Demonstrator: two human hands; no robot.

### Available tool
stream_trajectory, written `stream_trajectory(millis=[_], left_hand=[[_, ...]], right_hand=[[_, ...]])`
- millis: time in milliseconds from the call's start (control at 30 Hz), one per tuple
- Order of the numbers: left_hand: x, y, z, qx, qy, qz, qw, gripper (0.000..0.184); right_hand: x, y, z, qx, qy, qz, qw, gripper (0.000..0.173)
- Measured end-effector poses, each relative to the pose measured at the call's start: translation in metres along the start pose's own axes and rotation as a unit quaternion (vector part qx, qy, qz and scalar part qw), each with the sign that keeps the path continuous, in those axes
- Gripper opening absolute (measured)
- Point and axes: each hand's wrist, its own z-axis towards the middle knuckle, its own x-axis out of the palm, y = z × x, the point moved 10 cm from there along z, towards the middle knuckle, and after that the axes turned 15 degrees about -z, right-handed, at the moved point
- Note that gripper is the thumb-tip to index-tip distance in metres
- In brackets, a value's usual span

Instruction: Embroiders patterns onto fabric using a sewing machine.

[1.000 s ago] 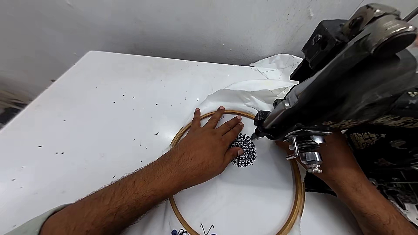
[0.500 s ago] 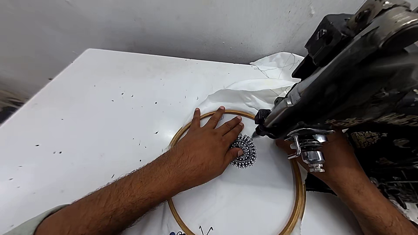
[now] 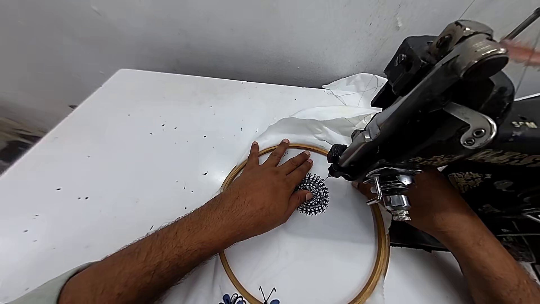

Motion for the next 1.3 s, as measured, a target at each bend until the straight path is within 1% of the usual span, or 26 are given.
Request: stream_trajectory(millis=[100,300,467,633,800,933,1100,1167,1300], left_hand=[[-0.0001,0.0001,0.0001,0.003,-0.002,-0.002,1.0,0.064],[-0.0017,0.0043,0.0006,-0.004,-0.008,-0.004,1.0,0.063],[-0.0024,0.0033,-0.0007,-0.004,-0.005,-0.001,1.0,0.063],[-0.0036,0.0055,-0.0007,-0.007,-0.005,-0.001,1.0,0.063],[-0.0024,0.0046,0.001,-0.005,-0.013,-0.003,1.0,0.064],[-0.0025,0.0036,-0.0007,-0.004,-0.006,-0.005,1.0,0.063],[-0.0033,0.0054,0.0004,-0.008,-0.008,-0.002,1.0,0.063],[-0.003,0.004,0.0005,-0.005,-0.013,-0.004,1.0,0.063],[-0.0014,0.0038,-0.0014,-0.009,0.001,-0.002,1.0,0.064]], right_hand=[[0.001,0.0014,-0.0005,-0.001,-0.017,0.009,1.0,0.025],[-0.0022,0.0056,-0.0046,-0.009,-0.073,0.023,0.997,0.02],[-0.0041,0.0085,-0.0056,-0.031,-0.096,0.019,0.995,0.017],[-0.0023,0.0071,-0.0067,-0.039,-0.115,0.044,0.992,0.018],[-0.0048,0.007,-0.0064,-0.036,-0.112,0.046,0.992,0.022],[-0.0044,0.009,-0.0073,-0.046,-0.116,0.027,0.992,0.017],[-0.0029,0.0064,-0.0061,-0.032,-0.112,0.038,0.992,0.023],[-0.0024,0.0048,-0.0052,-0.022,-0.097,0.036,0.994,0.024],[-0.0022,0.0067,-0.0064,-0.026,-0.098,0.035,0.994,0.018]])
